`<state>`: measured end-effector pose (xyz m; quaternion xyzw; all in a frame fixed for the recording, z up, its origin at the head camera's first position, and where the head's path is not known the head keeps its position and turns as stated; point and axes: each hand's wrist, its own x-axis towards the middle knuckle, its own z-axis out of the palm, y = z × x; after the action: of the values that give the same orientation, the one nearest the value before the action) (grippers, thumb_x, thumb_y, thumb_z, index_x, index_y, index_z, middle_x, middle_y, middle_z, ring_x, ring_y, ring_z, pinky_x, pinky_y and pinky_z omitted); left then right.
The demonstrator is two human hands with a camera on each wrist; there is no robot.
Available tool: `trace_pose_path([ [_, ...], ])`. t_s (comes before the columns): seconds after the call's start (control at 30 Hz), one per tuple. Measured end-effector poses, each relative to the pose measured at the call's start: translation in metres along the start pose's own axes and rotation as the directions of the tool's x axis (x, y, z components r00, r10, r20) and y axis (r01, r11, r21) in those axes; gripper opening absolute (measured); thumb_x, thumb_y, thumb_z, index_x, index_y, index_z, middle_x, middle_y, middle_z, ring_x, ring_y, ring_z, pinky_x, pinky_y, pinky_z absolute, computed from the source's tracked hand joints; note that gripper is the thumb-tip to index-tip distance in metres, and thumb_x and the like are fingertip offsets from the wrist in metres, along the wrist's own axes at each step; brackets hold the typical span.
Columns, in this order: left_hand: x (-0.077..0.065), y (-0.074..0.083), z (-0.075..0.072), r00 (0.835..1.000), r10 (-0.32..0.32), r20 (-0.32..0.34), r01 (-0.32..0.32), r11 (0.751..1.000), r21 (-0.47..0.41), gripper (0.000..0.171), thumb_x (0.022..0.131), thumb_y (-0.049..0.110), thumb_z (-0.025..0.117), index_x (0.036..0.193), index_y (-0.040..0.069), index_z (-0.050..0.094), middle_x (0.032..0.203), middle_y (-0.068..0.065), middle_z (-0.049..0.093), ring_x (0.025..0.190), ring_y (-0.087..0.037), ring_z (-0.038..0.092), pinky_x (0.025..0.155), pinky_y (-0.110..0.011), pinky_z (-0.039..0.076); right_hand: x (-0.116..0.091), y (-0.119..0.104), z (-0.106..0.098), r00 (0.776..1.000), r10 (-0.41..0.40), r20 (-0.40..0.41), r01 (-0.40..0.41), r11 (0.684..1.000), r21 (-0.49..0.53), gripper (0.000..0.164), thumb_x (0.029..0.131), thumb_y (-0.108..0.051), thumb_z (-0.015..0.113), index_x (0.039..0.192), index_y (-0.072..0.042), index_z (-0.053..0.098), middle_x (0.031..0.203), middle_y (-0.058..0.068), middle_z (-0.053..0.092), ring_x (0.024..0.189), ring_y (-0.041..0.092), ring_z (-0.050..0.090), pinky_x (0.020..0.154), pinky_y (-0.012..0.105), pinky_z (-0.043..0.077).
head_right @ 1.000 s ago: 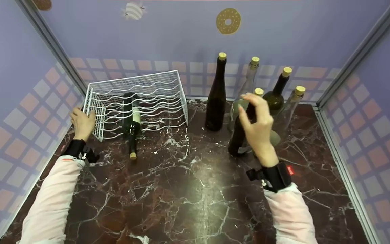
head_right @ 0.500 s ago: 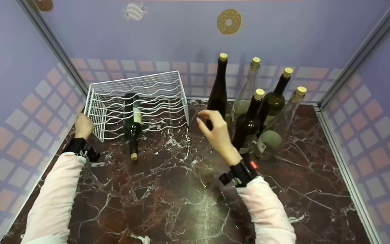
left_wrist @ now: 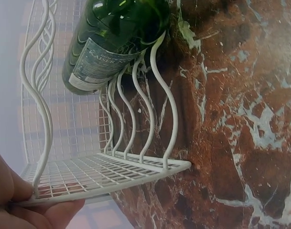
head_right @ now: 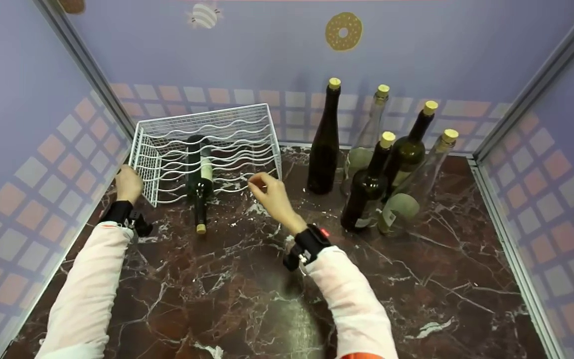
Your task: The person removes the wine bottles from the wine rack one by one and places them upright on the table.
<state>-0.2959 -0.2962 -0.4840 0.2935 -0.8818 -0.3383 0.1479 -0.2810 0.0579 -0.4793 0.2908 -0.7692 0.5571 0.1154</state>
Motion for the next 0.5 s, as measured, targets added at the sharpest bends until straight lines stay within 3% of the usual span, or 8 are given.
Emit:
trace_pose_path([
  [0.1,-0.001,-0.001,0.002,1.0,0.0,0.002,0.0,1.0,0.005,0.026,0.087,-0.003,0.035,0.11,-0.013,0.041,0.102,-0.037,0.052,0.094,-0.049,0.052,0.077,-0.055,0.041,0.004,0.016,0.019,0.997,0.068,0.037,-0.069,0.998,0.01,0.012,0.086,-0.006,0.062,0.094,0.002,0.063,0.085,0.007,0.063,0.075,0.017,0.057,0.069,0.03,0.047],
  [0.33,-0.001,-0.002,0.003,1.0,-0.005,0.011,0.005,1.0,0.003,0.024,0.087,-0.002,0.039,0.109,-0.01,0.04,0.104,-0.035,0.053,0.094,-0.048,0.052,0.076,-0.055,0.041,0.011,0.025,0.051,0.978,0.181,0.103,-0.186,0.981,0.05,0.013,0.087,-0.007,0.06,0.093,0.004,0.062,0.081,0.008,0.062,0.069,0.01,0.055,0.062,0.023,0.046],
  [0.43,-0.002,-0.001,0.002,1.0,-0.012,0.013,0.012,1.0,-0.002,0.024,0.088,-0.001,0.035,0.11,-0.01,0.039,0.104,-0.035,0.053,0.094,-0.048,0.052,0.076,-0.055,0.041,0.014,0.026,0.064,0.951,0.274,0.141,-0.289,0.952,0.099,0.016,0.087,-0.008,0.06,0.096,0.006,0.06,0.084,0.014,0.062,0.07,0.013,0.058,0.061,0.024,0.049],
  [0.5,-0.002,-0.002,0.001,1.0,-0.012,0.011,0.012,1.0,-0.007,0.024,0.089,-0.001,0.033,0.11,-0.009,0.039,0.104,-0.035,0.053,0.094,-0.048,0.052,0.076,-0.055,0.041,0.015,0.027,0.075,0.913,0.371,0.173,-0.394,0.91,0.13,0.021,0.087,-0.009,0.06,0.099,0.008,0.058,0.089,0.019,0.062,0.074,0.021,0.061,0.064,0.03,0.051],
])
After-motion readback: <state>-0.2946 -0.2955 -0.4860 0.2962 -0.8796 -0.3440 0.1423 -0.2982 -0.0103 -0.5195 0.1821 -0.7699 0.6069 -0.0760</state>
